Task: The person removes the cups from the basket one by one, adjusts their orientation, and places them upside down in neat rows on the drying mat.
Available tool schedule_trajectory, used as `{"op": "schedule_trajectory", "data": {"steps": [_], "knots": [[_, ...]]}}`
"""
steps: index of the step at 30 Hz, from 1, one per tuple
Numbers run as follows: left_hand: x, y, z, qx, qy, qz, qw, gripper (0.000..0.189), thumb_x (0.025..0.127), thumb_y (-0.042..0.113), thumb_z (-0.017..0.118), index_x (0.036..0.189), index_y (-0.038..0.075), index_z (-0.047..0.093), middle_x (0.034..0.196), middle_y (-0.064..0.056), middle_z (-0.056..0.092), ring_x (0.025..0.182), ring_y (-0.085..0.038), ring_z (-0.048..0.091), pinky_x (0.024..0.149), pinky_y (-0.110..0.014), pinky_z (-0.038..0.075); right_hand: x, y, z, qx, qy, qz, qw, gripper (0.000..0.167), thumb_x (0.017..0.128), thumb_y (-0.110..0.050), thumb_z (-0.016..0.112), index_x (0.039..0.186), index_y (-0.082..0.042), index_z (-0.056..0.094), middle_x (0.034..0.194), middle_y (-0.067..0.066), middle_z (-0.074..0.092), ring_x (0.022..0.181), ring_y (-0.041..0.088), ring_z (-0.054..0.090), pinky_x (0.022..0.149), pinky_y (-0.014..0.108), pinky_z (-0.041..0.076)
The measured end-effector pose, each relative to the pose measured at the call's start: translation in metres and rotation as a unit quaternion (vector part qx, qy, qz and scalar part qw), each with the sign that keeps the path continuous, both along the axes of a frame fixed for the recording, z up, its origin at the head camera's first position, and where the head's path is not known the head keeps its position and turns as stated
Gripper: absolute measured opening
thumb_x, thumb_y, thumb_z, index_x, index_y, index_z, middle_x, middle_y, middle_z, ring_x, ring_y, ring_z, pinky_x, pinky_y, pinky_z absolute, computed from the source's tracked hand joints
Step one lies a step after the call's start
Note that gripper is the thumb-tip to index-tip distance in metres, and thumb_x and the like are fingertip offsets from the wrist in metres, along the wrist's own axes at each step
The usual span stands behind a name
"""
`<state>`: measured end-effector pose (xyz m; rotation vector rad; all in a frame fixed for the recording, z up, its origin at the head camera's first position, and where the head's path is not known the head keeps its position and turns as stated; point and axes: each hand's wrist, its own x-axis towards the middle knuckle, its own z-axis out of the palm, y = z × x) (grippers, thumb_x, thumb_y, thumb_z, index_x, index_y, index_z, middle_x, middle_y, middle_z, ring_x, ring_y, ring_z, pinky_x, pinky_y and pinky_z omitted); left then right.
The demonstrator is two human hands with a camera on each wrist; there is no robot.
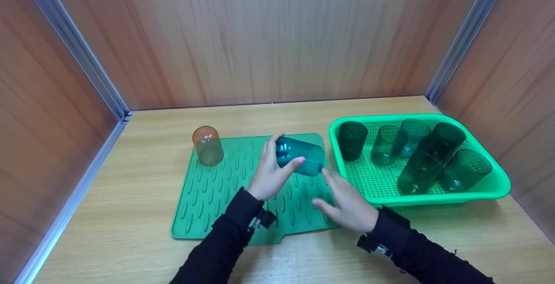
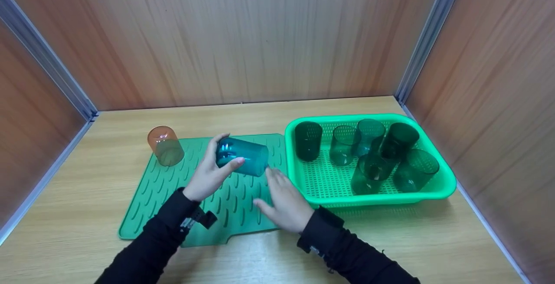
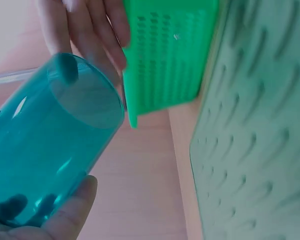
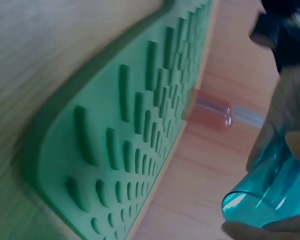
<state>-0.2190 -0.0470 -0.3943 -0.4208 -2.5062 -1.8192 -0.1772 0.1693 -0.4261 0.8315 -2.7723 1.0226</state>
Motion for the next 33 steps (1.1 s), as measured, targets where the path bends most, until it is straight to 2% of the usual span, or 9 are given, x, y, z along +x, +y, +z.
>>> {"op": "schedule_trajectory", "data": {"steps": [4,7,9,15,17,22,25,29,33], "knots": [[-0.009,-0.006,0.005,-0.050,0.026,0.015,0.9983,0.082,0.092,0.040,0.068,0.153,0.010,0.022,0.150,-0.017,0.028,0.129,-0.033,0.045,0.103,-0.049,0.046,0.005,0.000,-0.005,0.077,0.031,0.030,0.9961,0.080,0.096,-0.038,0.061,0.154,0.000,0.022,0.158,0.022,0.028,0.147,0.041,0.023,0.115,0.059,0.026],[-0.018,-0.010,0.008,-0.097,0.052,0.034,0.9933,0.080,0.090,0.037,0.071,0.151,0.011,0.028,0.148,-0.017,0.031,0.129,-0.033,0.047,0.104,-0.048,0.046,0.007,-0.001,-0.011,0.107,0.059,0.052,0.9911,0.079,0.096,-0.038,0.062,0.155,-0.004,0.023,0.159,0.021,0.027,0.148,0.043,0.019,0.116,0.059,0.024],[-0.023,-0.013,0.009,-0.127,0.060,0.047,0.9889,0.079,0.088,0.036,0.073,0.151,0.013,0.031,0.145,-0.017,0.034,0.126,-0.033,0.050,0.101,-0.047,0.048,0.008,0.000,-0.014,0.119,0.055,0.063,0.9893,0.079,0.095,-0.039,0.062,0.155,-0.006,0.023,0.160,0.021,0.025,0.148,0.044,0.016,0.116,0.061,0.022],[-0.040,-0.021,0.009,-0.180,0.059,0.083,0.9784,0.077,0.085,0.030,0.078,0.150,0.021,0.037,0.139,-0.018,0.040,0.120,-0.033,0.053,0.096,-0.047,0.051,0.010,0.003,-0.025,0.149,-0.026,0.086,0.9848,0.077,0.098,-0.046,0.054,0.157,-0.013,0.019,0.165,0.013,0.011,0.150,0.042,0.006,0.119,0.060,0.014],[-0.045,-0.023,0.007,-0.191,0.055,0.095,0.9755,0.079,0.084,0.028,0.078,0.150,0.019,0.036,0.138,-0.019,0.041,0.121,-0.034,0.052,0.098,-0.048,0.050,0.011,0.005,-0.028,0.164,-0.050,0.097,0.9804,0.076,0.098,-0.048,0.053,0.157,-0.014,0.019,0.165,0.012,0.008,0.150,0.042,0.003,0.119,0.060,0.013],[-0.059,-0.024,-0.001,-0.213,0.050,0.123,0.9679,0.086,0.081,0.024,0.081,0.149,0.004,0.033,0.139,-0.021,0.044,0.127,-0.036,0.049,0.106,-0.048,0.044,0.013,0.010,-0.035,0.197,-0.120,0.127,0.9646,0.075,0.098,-0.050,0.051,0.158,-0.017,0.019,0.165,0.016,0.003,0.150,0.043,-0.003,0.118,0.062,0.011],[-0.066,-0.027,-0.007,-0.223,0.047,0.140,0.9636,0.085,0.079,0.022,0.083,0.147,0.003,0.035,0.139,-0.021,0.045,0.127,-0.036,0.048,0.107,-0.047,0.043,0.013,0.011,-0.036,0.217,-0.156,0.138,0.9538,0.076,0.097,-0.053,0.050,0.158,-0.020,0.018,0.165,0.016,0.000,0.150,0.042,-0.004,0.118,0.062,0.011],[-0.075,-0.032,-0.016,-0.223,0.042,0.157,0.9612,0.082,0.079,0.018,0.083,0.147,0.011,0.039,0.136,-0.021,0.043,0.124,-0.037,0.049,0.104,-0.048,0.045,0.012,0.009,-0.036,0.239,-0.176,0.145,0.9439,0.078,0.097,-0.055,0.050,0.158,-0.021,0.016,0.165,0.015,-0.003,0.151,0.040,-0.004,0.119,0.060,0.012],[-0.082,-0.036,-0.026,-0.211,0.041,0.165,0.9626,0.081,0.079,0.012,0.082,0.148,0.014,0.039,0.135,-0.020,0.043,0.124,-0.038,0.049,0.104,-0.049,0.044,0.012,0.007,-0.036,0.242,-0.180,0.147,0.9419,0.078,0.097,-0.054,0.051,0.158,-0.022,0.015,0.165,0.015,-0.005,0.151,0.040,-0.003,0.119,0.060,0.011]]}}
